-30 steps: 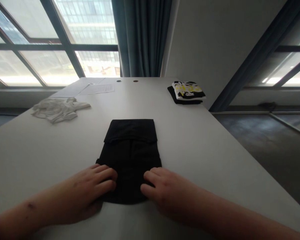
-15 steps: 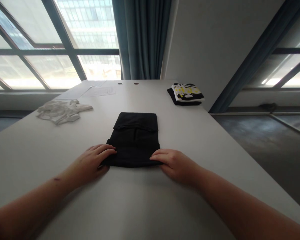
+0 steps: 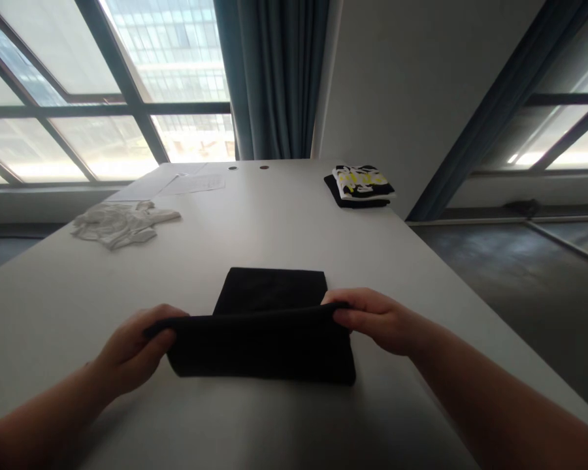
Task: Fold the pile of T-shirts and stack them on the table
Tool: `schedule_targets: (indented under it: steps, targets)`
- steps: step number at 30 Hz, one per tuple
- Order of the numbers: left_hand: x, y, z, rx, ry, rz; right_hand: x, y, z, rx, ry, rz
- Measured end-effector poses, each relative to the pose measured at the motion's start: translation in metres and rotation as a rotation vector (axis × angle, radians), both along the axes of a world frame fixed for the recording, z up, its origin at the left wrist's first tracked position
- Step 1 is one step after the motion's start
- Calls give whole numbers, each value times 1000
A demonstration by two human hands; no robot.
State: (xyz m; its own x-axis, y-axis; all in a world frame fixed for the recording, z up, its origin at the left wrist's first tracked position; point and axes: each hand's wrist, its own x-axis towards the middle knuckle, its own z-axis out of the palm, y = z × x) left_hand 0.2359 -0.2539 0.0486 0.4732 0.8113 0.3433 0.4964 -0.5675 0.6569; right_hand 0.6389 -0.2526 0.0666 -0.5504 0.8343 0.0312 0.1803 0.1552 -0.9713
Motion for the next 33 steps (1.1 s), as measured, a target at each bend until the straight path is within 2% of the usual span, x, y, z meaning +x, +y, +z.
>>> schedule_targets:
  steps: [3, 6, 8, 12, 15, 18, 22, 25, 28, 33]
  targets:
    - [9, -8, 3, -75, -120, 88, 0, -2, -5, -218, 121, -92]
    - [21, 5, -1, -206, -67, 170, 2, 5, -13, -387, -26, -169]
    - [27, 21, -8, -248, 47, 211, 1, 13, -17, -413, -185, -180]
    - [32, 49, -26, -113, 155, 155, -4, 27, -22, -248, -483, -130]
    - [33, 58, -34, -156, 176, 114, -7, 30, -23, -42, -693, -168]
    - [33, 58, -34, -229, 210, 144, -9, 29, -25, 202, -842, -230]
    - [33, 53, -27, -155, 239, 169, -9, 27, -29, 412, -795, -254]
    - [30, 50, -24, -101, 268, 91, -9, 28, -31, 418, -763, -243]
    - [28, 51, -27, -124, 334, 20, -9, 30, -32, 391, -786, -252]
    - [30, 57, -33, -103, 364, 112, -11, 30, -34, 402, -844, -316]
